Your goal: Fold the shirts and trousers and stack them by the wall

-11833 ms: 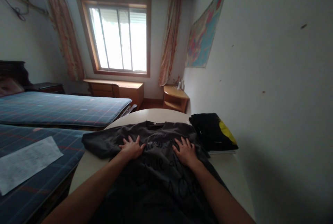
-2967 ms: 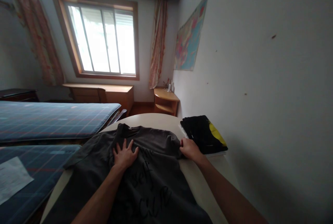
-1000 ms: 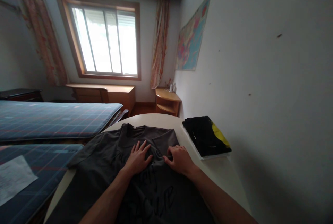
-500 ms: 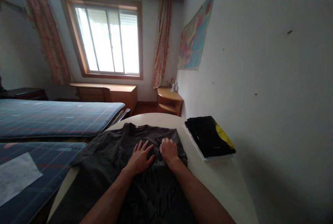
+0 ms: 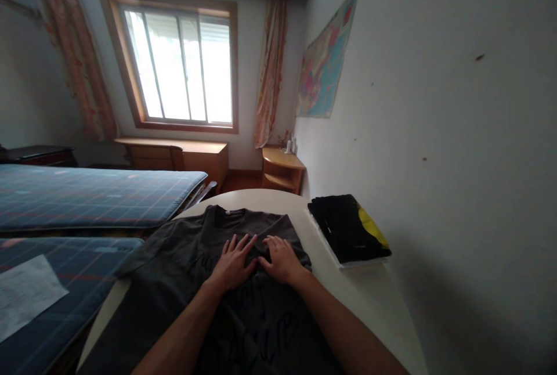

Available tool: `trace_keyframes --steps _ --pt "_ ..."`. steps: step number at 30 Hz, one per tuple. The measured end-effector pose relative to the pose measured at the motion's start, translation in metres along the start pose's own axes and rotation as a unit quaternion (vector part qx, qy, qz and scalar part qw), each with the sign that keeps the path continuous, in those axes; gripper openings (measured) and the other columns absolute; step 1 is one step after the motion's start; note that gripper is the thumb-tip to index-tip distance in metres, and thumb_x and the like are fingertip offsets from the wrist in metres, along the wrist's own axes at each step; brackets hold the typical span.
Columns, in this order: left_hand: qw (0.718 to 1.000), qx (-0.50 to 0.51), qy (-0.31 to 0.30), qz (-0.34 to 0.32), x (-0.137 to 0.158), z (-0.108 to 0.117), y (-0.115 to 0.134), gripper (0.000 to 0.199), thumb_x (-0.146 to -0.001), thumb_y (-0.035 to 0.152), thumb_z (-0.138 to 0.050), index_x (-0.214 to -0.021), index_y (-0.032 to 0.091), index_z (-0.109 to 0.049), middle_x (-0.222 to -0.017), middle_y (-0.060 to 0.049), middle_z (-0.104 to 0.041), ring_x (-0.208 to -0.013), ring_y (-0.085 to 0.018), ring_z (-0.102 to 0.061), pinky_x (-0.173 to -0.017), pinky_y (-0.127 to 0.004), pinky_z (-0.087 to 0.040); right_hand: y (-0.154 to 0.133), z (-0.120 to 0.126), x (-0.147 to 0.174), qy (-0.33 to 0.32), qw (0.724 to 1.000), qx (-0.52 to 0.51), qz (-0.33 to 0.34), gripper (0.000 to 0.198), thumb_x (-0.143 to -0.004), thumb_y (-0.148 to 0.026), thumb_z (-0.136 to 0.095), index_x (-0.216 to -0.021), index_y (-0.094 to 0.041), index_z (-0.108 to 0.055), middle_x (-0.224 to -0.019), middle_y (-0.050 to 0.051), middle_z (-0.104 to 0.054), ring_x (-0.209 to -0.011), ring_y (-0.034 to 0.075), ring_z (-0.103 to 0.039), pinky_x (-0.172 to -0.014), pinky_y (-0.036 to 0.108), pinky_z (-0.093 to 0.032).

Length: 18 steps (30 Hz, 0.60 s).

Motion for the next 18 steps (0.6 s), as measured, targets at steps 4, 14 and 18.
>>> trace_keyframes --steps 4,14,18 --pt "1.000 0.003 0.007 -0.012 -0.001 -0.001 0.000 0.054 -0.092 0.043 -0.050 -0.145 0.034 -0.046 -0.157 0.001 -0.039 -0.147 -0.037 -0.023 -0.118 -0.057 -0.021 0.005 -0.005 0.003 -0.046 0.998 -0.027 -0.020 0.069 -0.085 -0.052 -0.060 -0.142 -0.015 -0.046 -0.152 0.016 -0.042 -0.142 0.033 -0.032 -0.116 0.048 -0.023" --pt "0.998 0.025 0.060 -0.028 -0.005 0.008 0.005 0.050 -0.091 0.026 -0.047 -0.140 0.020 -0.051 -0.146 -0.008 -0.051 -0.138 -0.026 -0.042 -0.119 -0.047 -0.026 0.077 0.061 0.032 -0.043 0.984 0.004 -0.173 0.023 -0.081 -0.013 -0.051 -0.099 -0.018 -0.066 -0.099 0.008 -0.071 -0.093 0.020 -0.065 -0.076 0.027 -0.043" --pt "0.997 0.032 0.068 -0.026 -0.006 0.007 0.004 0.049 -0.090 0.022 -0.046 -0.139 0.019 -0.051 -0.145 -0.009 -0.052 -0.134 -0.025 -0.046 -0.118 -0.045 -0.029 0.101 0.056 0.053 -0.089 0.986 -0.031 -0.141 0.036 -0.072 -0.020 -0.062 -0.107 -0.019 -0.064 -0.098 0.006 -0.070 -0.089 0.021 -0.064 -0.072 0.026 -0.043"
Point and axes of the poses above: each hand's wrist, its own x-axis away from the middle knuckle, its own z-axis out of the back of the hand, y = z × x, the point moved 5 cm from there along -x, towards the middle knuckle
